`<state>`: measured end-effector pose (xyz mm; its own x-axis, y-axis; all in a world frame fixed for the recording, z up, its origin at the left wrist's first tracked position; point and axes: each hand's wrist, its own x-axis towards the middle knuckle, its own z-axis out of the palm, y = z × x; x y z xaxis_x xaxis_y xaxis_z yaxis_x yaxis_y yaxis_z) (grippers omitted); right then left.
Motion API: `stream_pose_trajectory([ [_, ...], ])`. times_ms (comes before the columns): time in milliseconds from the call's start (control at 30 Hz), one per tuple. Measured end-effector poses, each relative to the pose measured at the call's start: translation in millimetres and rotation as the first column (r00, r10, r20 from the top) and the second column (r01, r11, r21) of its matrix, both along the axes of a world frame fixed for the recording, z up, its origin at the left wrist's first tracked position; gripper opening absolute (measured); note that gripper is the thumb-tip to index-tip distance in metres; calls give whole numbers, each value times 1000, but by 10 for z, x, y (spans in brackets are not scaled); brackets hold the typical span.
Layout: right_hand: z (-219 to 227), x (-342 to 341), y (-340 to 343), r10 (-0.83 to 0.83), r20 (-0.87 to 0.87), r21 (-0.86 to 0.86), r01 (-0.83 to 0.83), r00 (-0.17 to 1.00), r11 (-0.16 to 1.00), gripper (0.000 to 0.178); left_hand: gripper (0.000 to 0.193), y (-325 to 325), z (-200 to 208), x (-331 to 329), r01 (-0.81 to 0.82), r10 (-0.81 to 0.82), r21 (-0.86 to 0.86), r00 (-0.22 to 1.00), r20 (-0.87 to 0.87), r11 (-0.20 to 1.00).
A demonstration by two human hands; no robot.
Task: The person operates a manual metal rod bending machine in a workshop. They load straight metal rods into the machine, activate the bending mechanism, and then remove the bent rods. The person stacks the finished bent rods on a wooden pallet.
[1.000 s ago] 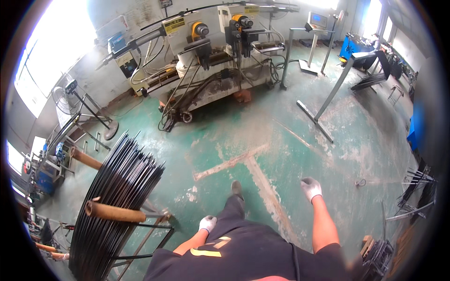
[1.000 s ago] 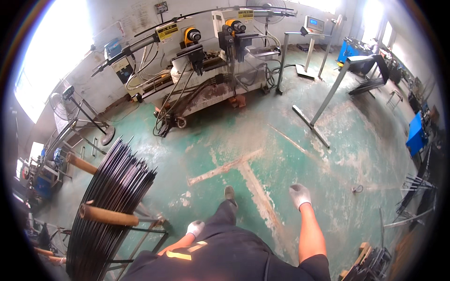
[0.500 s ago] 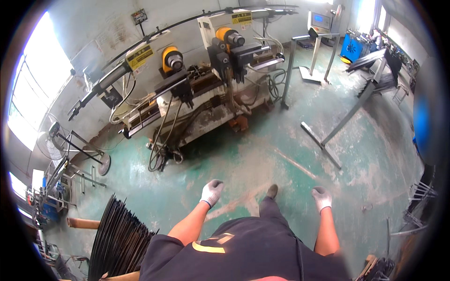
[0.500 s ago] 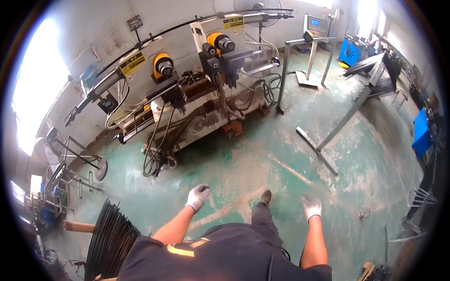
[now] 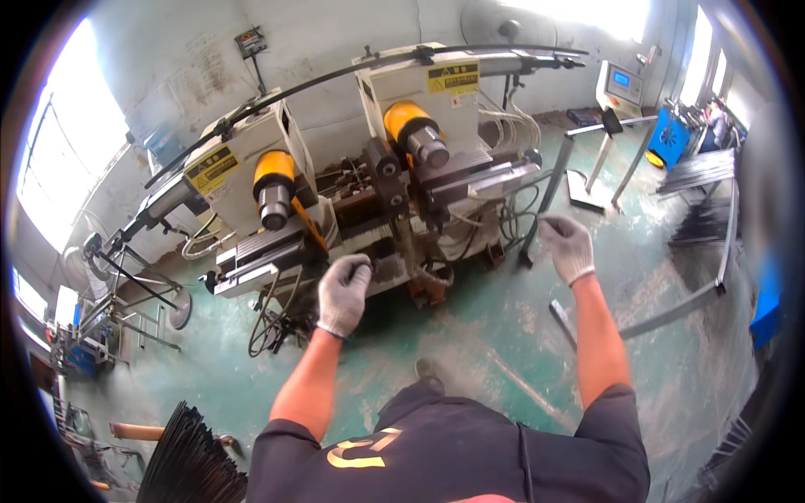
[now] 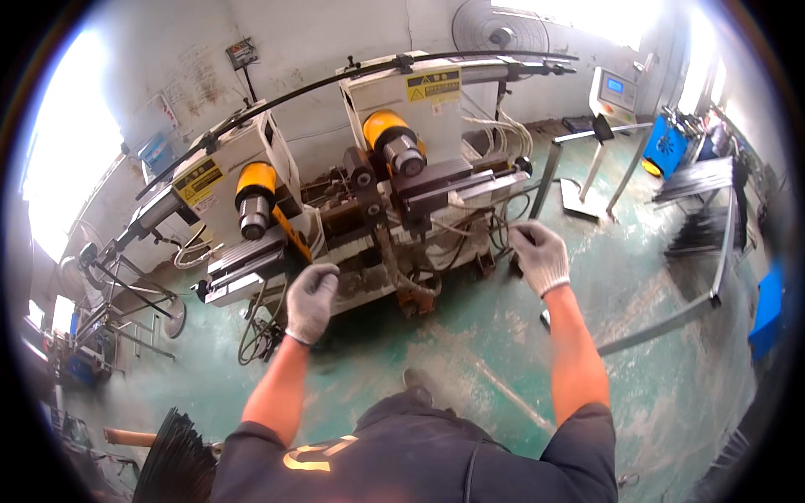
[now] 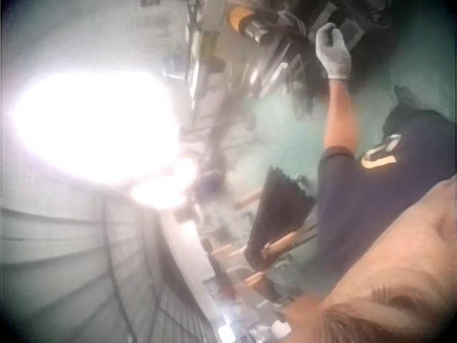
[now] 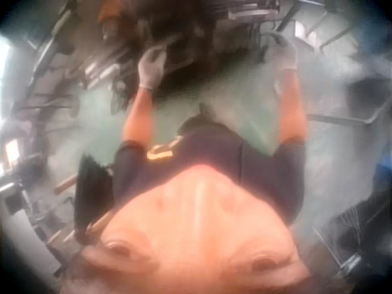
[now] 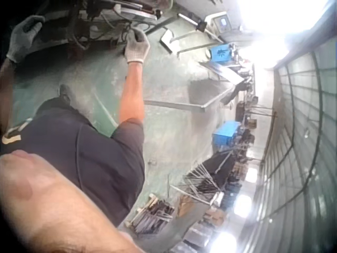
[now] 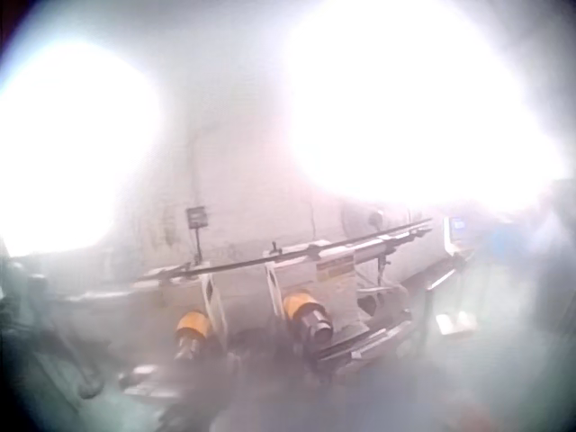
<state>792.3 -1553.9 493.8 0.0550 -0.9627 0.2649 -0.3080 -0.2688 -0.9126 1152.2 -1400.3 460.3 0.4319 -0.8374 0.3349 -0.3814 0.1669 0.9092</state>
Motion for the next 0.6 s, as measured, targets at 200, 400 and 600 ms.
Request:
stream_pose_trajectory([
  [200, 856, 730, -1351, 107, -55, -302, -118, 993, 946, 18, 16, -1304, 412, 421, -98, 104, -137, 994, 37, 986],
  [400, 1395, 1239, -2674, 123, -196, -440, -199, 973, 876, 23, 21, -2212, 461, 478, -116, 134, -70, 906, 400, 991],
  [600, 1728, 1907, -4095, 163, -325, -437, -301, 932, 848, 28, 16, -2491, 348, 364, -261, 292, -142, 737, 610, 955],
])
